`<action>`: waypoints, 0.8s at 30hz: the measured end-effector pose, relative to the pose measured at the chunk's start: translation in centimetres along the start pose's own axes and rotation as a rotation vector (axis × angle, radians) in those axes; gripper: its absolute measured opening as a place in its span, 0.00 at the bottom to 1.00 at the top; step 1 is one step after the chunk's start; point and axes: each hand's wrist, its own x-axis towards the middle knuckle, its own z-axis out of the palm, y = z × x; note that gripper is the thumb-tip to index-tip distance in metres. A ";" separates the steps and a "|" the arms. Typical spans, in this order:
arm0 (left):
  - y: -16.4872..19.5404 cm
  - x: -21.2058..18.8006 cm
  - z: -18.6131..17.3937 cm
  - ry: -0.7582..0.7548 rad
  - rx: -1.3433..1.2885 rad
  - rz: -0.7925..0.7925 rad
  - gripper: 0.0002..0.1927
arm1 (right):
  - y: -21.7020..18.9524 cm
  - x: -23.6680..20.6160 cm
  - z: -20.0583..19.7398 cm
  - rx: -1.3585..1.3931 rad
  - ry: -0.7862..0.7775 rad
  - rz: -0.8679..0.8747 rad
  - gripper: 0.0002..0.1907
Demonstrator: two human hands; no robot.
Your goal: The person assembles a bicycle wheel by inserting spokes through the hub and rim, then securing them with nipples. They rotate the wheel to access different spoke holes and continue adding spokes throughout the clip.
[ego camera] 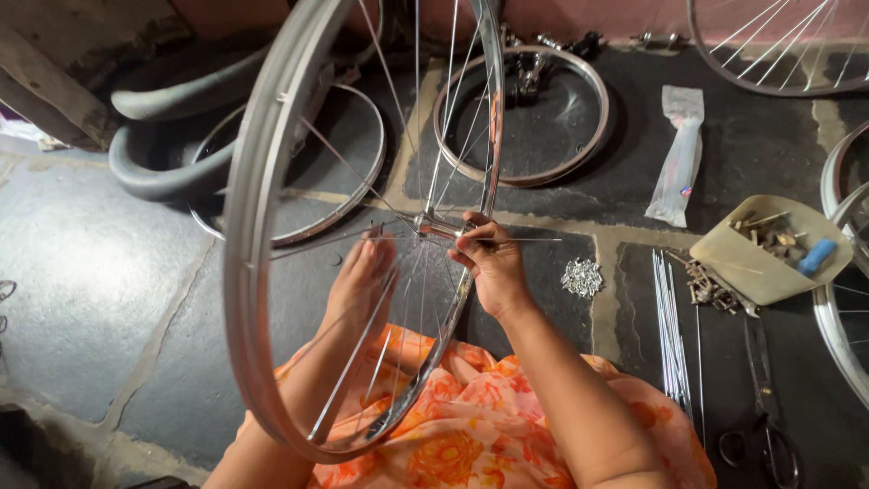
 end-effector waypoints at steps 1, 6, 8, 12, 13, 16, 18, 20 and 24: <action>-0.1 0.7 0.3 -0.006 0.010 0.057 0.18 | 0.0 -0.1 0.2 -0.003 -0.013 -0.004 0.06; 2.3 1.8 -0.5 -0.034 -0.092 0.369 0.10 | -0.3 -0.4 1.2 -0.176 -0.057 -0.155 0.14; 4.9 1.6 -2.7 0.080 -0.086 0.504 0.10 | -0.6 -0.4 1.4 -0.187 -0.047 -0.183 0.17; 9.2 0.7 -7.9 0.203 -0.079 0.560 0.07 | -1.1 -0.4 1.3 -0.196 -0.034 -0.175 0.21; 9.6 0.6 -8.9 0.232 -0.077 0.557 0.06 | -1.2 -0.3 1.3 -0.198 -0.035 -0.165 0.22; 10.1 0.9 -10.9 0.314 -0.093 0.546 0.05 | -1.1 -0.3 1.1 -0.231 -0.082 -0.198 0.14; 10.5 1.3 -11.5 0.325 -0.100 0.550 0.05 | -1.0 -0.3 1.0 -0.188 -0.085 -0.161 0.12; 10.9 1.6 -12.1 0.299 -0.092 0.562 0.06 | -0.8 -0.4 1.0 -0.169 -0.091 -0.142 0.10; 11.3 1.8 -13.0 0.407 -0.074 0.526 0.06 | -0.5 -0.3 0.8 -0.150 -0.100 -0.137 0.09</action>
